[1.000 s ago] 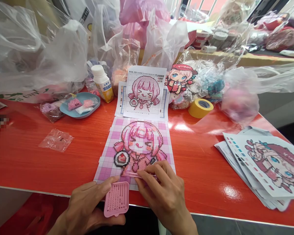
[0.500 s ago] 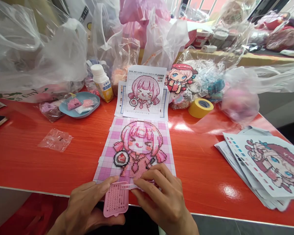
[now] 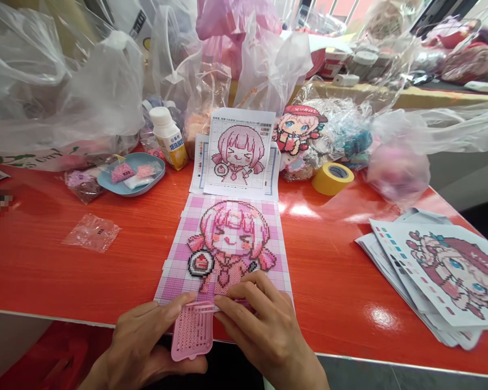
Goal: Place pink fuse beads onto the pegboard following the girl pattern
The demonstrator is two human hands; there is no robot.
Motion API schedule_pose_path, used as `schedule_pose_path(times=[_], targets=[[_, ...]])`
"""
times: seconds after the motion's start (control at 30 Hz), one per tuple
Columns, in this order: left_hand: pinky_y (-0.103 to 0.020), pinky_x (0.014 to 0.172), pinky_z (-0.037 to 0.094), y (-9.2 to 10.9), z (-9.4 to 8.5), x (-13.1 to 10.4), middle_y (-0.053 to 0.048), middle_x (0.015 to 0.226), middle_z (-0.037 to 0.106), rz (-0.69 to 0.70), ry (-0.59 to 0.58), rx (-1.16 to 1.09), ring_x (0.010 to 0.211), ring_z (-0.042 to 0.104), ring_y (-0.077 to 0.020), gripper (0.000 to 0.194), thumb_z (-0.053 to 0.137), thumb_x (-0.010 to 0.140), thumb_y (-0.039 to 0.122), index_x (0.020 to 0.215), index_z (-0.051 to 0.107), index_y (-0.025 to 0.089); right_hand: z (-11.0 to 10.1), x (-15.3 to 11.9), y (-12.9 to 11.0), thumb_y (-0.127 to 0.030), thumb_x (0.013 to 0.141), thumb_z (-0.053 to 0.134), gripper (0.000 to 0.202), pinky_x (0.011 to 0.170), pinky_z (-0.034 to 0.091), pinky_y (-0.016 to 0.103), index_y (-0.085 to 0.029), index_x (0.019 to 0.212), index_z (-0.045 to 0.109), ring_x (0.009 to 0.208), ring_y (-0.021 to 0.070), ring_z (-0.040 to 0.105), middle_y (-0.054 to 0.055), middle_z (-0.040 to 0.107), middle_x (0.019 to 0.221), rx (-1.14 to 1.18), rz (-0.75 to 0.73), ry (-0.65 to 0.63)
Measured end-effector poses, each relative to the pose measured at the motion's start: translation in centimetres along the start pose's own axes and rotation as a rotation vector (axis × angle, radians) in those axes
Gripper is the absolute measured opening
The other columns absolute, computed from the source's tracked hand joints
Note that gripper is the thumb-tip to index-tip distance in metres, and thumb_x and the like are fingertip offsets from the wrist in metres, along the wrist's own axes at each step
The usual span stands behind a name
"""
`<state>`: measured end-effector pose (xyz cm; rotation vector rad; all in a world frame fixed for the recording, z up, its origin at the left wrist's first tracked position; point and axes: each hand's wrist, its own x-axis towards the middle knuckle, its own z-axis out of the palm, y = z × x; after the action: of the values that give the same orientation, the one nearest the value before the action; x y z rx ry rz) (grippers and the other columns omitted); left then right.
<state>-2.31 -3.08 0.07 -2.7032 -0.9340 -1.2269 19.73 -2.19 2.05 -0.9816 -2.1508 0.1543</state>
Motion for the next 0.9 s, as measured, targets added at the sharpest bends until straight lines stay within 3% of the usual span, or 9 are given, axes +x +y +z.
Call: schedule_pose_path(times=[0.37, 0.7, 0.9], targets=[[-0.022, 0.068, 0.059, -0.11, -0.17, 0.27, -0.013, 0.091, 0.076, -0.001, 0.018, 0.005, 0.074, 0.074, -0.0178, 0.071, 0.065, 0.083, 0.048, 0.135, 0.042, 0.005, -0.13, -0.19, 0.14, -0.011, 0.084, 0.063, 0.015, 0.067, 0.052, 0.028, -0.018, 0.097, 0.065, 0.077, 0.0136, 0.056, 0.003, 0.063, 0.08, 0.022, 0.005, 0.032], [-0.023, 0.069, 0.06, -0.13, -0.12, 0.2, -0.013, 0.092, 0.076, -0.015, 0.017, -0.046, 0.077, 0.074, -0.019, 0.077, 0.066, 0.082, 0.047, 0.141, 0.033, 0.008, -0.17, 0.47, 0.09, -0.009, 0.082, 0.063, 0.015, 0.06, 0.051, 0.026, -0.019, 0.093, 0.066, 0.072, 0.0134, 0.056, 0.002, 0.062, 0.074, -0.04, 0.097, 0.166], [-0.022, 0.068, 0.059, -0.18, -0.14, 0.3, -0.014, 0.092, 0.075, -0.005, 0.017, -0.037, 0.079, 0.074, -0.0192, 0.076, 0.066, 0.082, 0.046, 0.14, 0.035, 0.007, 0.31, -0.11, 0.27, -0.01, 0.083, 0.063, 0.014, 0.062, 0.05, 0.026, -0.018, 0.095, 0.066, 0.075, 0.013, 0.055, 0.002, 0.063, 0.077, -0.114, 0.122, 0.137]])
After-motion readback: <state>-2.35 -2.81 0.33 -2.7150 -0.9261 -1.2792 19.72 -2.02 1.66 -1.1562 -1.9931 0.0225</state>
